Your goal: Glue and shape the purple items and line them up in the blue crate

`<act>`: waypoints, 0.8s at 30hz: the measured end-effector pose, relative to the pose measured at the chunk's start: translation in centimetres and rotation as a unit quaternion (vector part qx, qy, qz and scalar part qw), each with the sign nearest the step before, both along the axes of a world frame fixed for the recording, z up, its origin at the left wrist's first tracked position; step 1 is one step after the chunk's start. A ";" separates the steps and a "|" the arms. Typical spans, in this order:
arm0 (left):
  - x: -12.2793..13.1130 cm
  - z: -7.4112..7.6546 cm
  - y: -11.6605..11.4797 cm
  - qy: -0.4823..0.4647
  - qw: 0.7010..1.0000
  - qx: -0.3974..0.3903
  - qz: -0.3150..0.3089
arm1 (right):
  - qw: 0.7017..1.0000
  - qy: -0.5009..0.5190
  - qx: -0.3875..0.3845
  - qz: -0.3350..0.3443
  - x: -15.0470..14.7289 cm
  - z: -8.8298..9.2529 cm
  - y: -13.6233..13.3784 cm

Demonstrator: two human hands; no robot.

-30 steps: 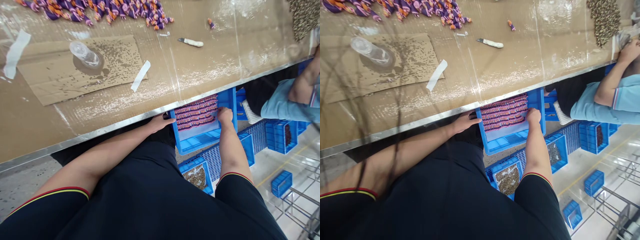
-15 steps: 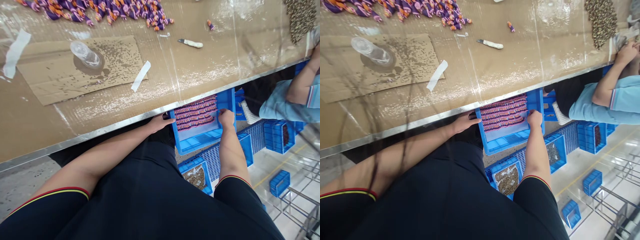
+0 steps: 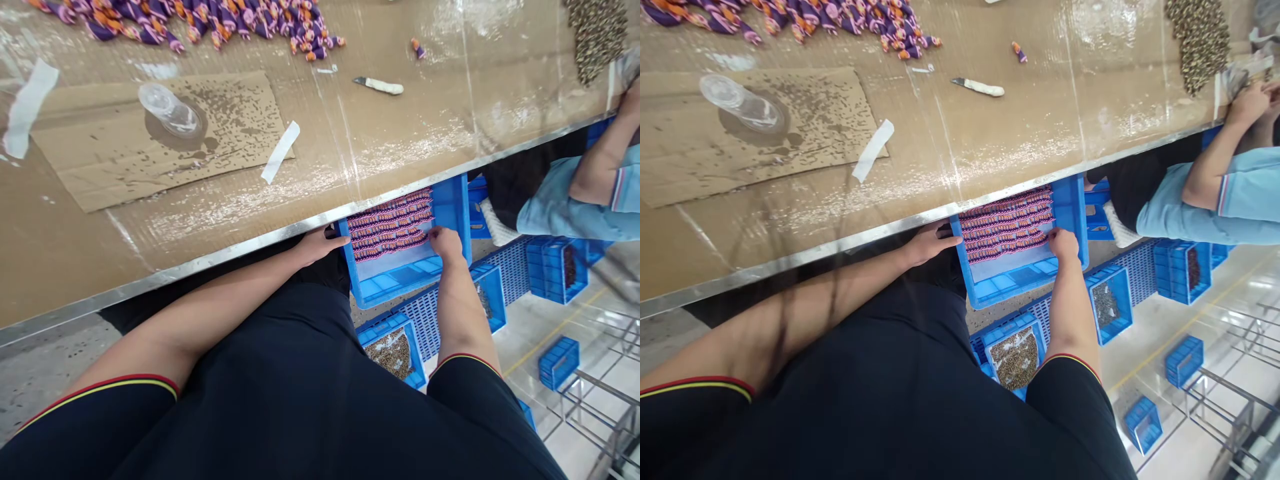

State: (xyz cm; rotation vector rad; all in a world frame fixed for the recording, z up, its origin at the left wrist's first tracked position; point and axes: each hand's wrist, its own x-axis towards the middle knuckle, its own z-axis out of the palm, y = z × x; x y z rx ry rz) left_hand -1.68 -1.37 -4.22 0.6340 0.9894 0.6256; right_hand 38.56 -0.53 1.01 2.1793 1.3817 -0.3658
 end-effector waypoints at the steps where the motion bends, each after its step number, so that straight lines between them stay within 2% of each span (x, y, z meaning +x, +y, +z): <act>1: 0.0 0.0 0.0 -0.001 1.000 0.001 0.000 | 1.000 -0.001 0.000 0.001 0.1 0.0 0.0; 24: -0.1 -0.3 0.3 0.008 1.000 -0.003 -0.008 | 1.000 -0.004 0.003 -0.015 0.2 -0.3 -1.3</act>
